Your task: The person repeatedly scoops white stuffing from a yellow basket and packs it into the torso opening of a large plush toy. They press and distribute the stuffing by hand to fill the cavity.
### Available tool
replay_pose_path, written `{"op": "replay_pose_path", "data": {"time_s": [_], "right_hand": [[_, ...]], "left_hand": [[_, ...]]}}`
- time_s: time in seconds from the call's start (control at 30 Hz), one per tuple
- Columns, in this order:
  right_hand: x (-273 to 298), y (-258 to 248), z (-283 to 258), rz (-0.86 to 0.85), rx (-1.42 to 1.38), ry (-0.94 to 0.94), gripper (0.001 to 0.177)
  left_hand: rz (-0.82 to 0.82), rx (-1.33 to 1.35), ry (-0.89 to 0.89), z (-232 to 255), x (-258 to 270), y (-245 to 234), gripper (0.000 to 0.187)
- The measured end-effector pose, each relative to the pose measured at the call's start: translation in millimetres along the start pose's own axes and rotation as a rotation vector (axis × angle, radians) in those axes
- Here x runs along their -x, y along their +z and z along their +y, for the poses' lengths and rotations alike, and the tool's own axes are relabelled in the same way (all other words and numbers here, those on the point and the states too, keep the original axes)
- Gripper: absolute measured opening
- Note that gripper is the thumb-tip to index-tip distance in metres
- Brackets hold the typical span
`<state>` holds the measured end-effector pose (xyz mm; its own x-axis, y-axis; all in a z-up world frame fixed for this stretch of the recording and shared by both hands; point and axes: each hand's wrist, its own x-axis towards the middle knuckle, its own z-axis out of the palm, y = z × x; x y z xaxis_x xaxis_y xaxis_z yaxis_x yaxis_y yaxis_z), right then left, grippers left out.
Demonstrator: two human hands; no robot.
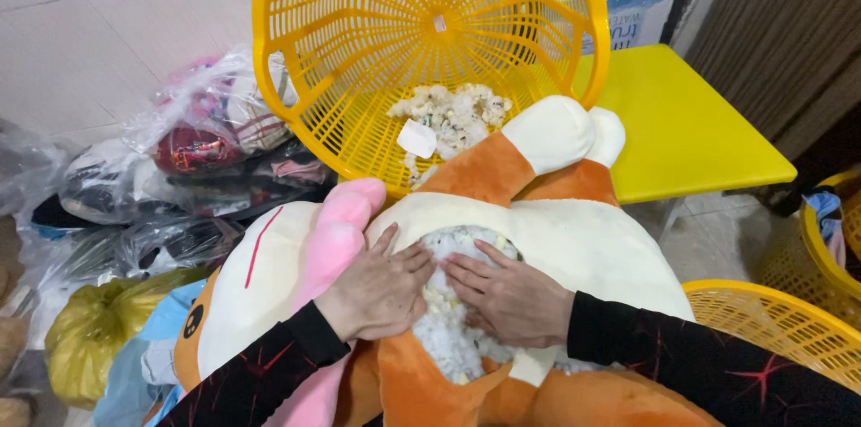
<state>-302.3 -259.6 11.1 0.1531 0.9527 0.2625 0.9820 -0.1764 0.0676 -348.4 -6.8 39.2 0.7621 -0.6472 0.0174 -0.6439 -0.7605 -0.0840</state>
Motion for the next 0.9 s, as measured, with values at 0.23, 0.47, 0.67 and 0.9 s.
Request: {"op": "replay_pose_path", "data": {"time_s": [0.23,0.47,0.67,0.9], "right_hand": [[-3,32,14,-0.197,0.045,0.065,0.052],[-5,37,17,-0.422,0.065,0.179,0.046],[-2,7,20,-0.167,-0.178,0.139,0.039],[35,-44,-9,-0.114,-0.478,0.005,0.078]], "left_hand": [[-0.268,-0.263,-0.128,16,-16,7,0.063],[-0.577,-0.202,-0.254,21,-20,-20,0.060],[-0.108,0.132,-0.139,10,4,-36,0.038],[0.103,0.265,-0.010,15,77,-53,0.076]]}}
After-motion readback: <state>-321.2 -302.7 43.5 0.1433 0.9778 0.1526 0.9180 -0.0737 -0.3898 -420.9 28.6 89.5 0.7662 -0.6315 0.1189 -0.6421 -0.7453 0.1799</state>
